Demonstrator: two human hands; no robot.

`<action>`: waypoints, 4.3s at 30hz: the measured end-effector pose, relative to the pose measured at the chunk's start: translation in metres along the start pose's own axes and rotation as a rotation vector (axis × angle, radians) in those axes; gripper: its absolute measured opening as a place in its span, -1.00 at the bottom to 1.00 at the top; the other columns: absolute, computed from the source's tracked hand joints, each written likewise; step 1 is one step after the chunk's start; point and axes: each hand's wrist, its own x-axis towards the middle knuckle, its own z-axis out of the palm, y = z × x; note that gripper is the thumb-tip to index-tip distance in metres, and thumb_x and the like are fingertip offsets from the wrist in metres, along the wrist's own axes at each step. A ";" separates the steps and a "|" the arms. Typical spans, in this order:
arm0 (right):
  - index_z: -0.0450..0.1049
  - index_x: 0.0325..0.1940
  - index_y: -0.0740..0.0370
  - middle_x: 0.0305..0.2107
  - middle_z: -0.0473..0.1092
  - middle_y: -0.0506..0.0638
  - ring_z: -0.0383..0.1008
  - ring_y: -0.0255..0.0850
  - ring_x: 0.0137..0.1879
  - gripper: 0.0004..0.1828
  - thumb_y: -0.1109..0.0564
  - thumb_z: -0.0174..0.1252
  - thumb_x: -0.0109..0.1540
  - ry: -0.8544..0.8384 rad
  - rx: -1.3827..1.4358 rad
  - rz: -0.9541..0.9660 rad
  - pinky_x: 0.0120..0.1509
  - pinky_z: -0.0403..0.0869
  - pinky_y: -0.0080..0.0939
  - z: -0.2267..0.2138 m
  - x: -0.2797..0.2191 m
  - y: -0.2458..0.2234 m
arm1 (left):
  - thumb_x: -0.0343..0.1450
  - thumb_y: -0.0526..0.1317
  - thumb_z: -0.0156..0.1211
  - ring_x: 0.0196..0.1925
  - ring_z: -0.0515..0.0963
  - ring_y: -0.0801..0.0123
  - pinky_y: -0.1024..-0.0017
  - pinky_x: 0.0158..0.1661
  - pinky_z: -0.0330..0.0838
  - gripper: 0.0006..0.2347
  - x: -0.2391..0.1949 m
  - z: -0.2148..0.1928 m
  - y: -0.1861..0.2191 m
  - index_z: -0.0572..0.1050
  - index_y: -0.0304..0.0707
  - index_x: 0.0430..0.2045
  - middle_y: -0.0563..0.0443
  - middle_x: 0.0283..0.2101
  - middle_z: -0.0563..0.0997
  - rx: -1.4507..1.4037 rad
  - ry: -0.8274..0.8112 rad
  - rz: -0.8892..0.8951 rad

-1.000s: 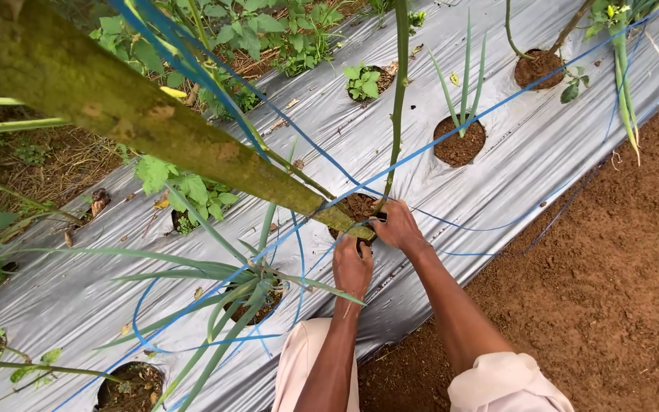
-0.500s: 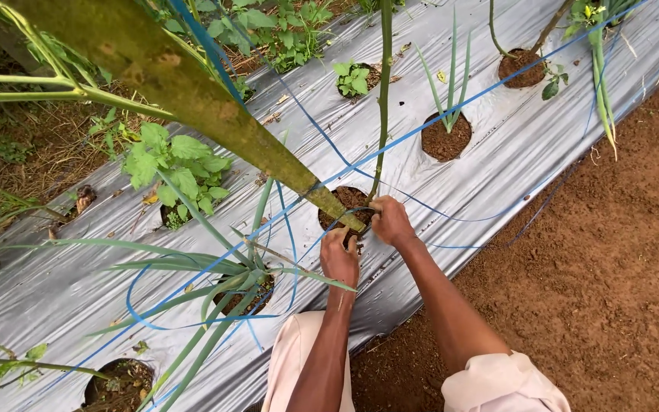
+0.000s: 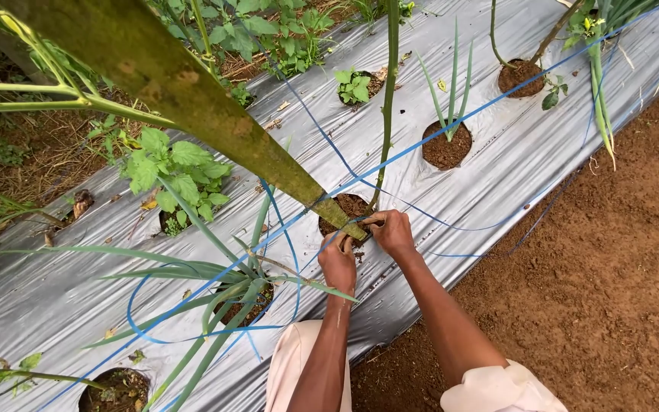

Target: The person gathers soil from the ground using a small wooden tool and then manually places handfuls of that soil into the planting holes of a plastic-covered garden bed to support the base of green onion plants.

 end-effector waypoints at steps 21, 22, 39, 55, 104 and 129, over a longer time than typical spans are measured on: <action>0.66 0.05 -0.16 0.00 0.58 -0.01 0.57 0.07 0.16 -0.60 0.17 0.32 0.15 -0.149 -0.246 -0.100 0.26 0.55 0.03 0.018 0.026 0.071 | 0.43 -0.48 0.17 0.13 0.59 -0.03 0.17 0.10 0.65 -0.74 -0.016 0.015 -0.026 0.53 -0.33 0.00 -0.18 0.01 0.53 -0.072 0.032 0.161; 0.63 0.10 -0.18 0.04 0.56 -0.01 0.54 0.07 0.19 -0.57 0.13 0.33 0.15 -0.166 -0.275 -0.067 0.29 0.54 0.04 0.017 0.024 0.072 | 0.45 -0.47 0.13 0.15 0.58 -0.07 0.10 0.12 0.60 -0.74 -0.017 0.013 -0.025 0.53 -0.36 0.03 -0.23 0.04 0.54 -0.074 0.002 0.181; 0.51 0.30 0.07 0.17 0.48 0.19 0.42 0.19 0.34 -0.48 0.03 0.25 0.24 -0.243 -0.479 0.022 0.40 0.43 0.21 -0.040 -0.021 -0.007 | 0.49 -0.31 -0.08 0.27 0.50 -0.15 -0.01 0.20 0.53 -0.64 -0.010 0.016 -0.050 0.42 -0.38 0.20 -0.30 0.14 0.49 0.118 -0.202 0.108; 0.70 -0.07 -0.05 -0.15 0.62 0.09 0.59 0.15 0.07 -0.79 0.11 0.20 0.27 -0.118 -0.215 -0.103 0.21 0.56 0.09 0.001 0.009 0.026 | 0.54 0.00 -0.15 0.56 0.06 -0.09 0.09 0.50 -0.16 -0.37 -0.005 -0.019 -0.061 -0.06 -0.35 0.49 -0.33 0.50 0.09 0.489 -0.570 0.307; 0.62 -0.02 0.25 -0.19 0.56 0.20 0.59 0.14 0.00 -0.67 0.33 0.22 0.14 0.077 -0.018 -0.607 0.11 0.57 0.02 0.006 -0.001 0.073 | 0.56 -0.06 -0.29 0.47 0.24 0.09 0.19 0.50 -0.10 -0.48 0.001 -0.077 0.004 0.10 -0.21 0.47 -0.16 0.44 0.26 0.600 -0.555 0.603; 0.57 -0.02 0.25 -0.20 0.51 0.24 0.58 0.19 0.03 -0.62 0.23 0.27 0.06 0.017 -0.148 -0.474 0.21 0.52 0.07 -0.026 0.013 0.054 | 0.29 0.04 0.34 0.29 0.49 -0.05 -0.05 0.31 0.27 -0.60 0.087 -0.017 -0.041 0.54 -0.15 -0.08 -0.11 0.30 0.40 0.143 -0.469 0.175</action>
